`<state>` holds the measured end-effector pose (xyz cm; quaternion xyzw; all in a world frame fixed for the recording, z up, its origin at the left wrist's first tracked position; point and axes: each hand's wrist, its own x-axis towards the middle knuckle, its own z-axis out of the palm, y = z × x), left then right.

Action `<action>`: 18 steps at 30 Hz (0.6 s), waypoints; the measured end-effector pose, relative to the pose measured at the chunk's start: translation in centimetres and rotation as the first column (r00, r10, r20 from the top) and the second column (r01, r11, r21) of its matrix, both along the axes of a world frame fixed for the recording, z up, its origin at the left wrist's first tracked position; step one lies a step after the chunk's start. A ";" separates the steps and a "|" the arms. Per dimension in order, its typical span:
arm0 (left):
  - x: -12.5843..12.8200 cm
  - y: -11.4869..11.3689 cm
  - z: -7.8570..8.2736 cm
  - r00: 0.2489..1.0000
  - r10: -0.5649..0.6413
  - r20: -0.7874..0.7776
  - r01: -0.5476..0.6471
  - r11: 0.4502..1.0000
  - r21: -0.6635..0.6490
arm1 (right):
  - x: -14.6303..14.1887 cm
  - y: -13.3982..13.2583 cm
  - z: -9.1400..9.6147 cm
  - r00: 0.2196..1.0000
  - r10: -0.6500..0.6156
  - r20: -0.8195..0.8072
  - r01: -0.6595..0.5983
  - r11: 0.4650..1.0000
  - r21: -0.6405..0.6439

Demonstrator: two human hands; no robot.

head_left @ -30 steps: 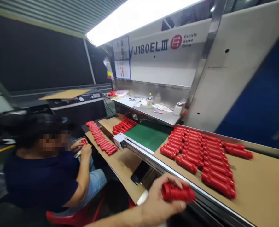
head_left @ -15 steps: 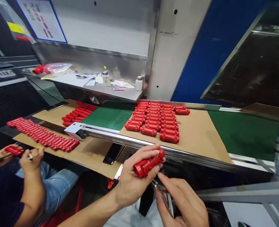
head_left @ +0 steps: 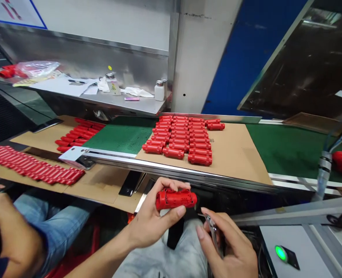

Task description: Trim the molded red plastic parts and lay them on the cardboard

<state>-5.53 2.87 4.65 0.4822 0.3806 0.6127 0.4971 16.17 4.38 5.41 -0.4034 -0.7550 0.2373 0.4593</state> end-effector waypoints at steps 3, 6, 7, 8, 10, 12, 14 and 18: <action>-0.4 0.2 -0.2 0.999 0.038 0.018 -0.038 0.999 0.001 | 0.9 0.1 -1.0 0.999 0.039 0.012 -0.039 0.998 -0.050; -0.6 0.3 -0.2 0.993 0.054 -0.106 -0.062 0.996 -0.071 | 1.4 0.0 -1.9 0.998 0.062 0.016 -0.060 0.995 -0.079; -0.6 0.4 -0.2 0.984 0.049 -0.170 -0.067 0.992 -0.103 | 1.4 -0.1 -2.2 0.999 0.048 0.006 -0.048 0.994 -0.095; -0.5 0.4 -0.2 0.974 0.044 -0.221 -0.075 0.988 -0.134 | 1.5 -0.2 -2.4 0.999 0.034 -0.005 -0.035 0.993 -0.116; -0.1 0.4 -0.2 0.969 0.031 -0.244 -0.083 0.975 -0.205 | 1.5 -0.4 -2.5 0.999 0.027 -0.023 -0.030 0.987 -0.158; 0.4 0.3 -0.3 0.986 -0.024 -0.167 -0.030 0.951 -0.309 | 1.5 -0.5 -2.5 0.999 0.048 -0.021 -0.051 0.981 -0.186; 1.0 0.1 -0.6 0.993 -0.092 -0.075 0.059 0.931 -0.361 | 1.4 -0.6 -2.2 0.998 0.061 -0.007 -0.061 0.980 -0.189; 1.8 -0.4 -0.7 0.951 -0.173 0.258 0.263 0.889 -0.375 | 1.2 -0.7 -1.8 1.000 0.030 0.008 -0.028 0.988 -0.151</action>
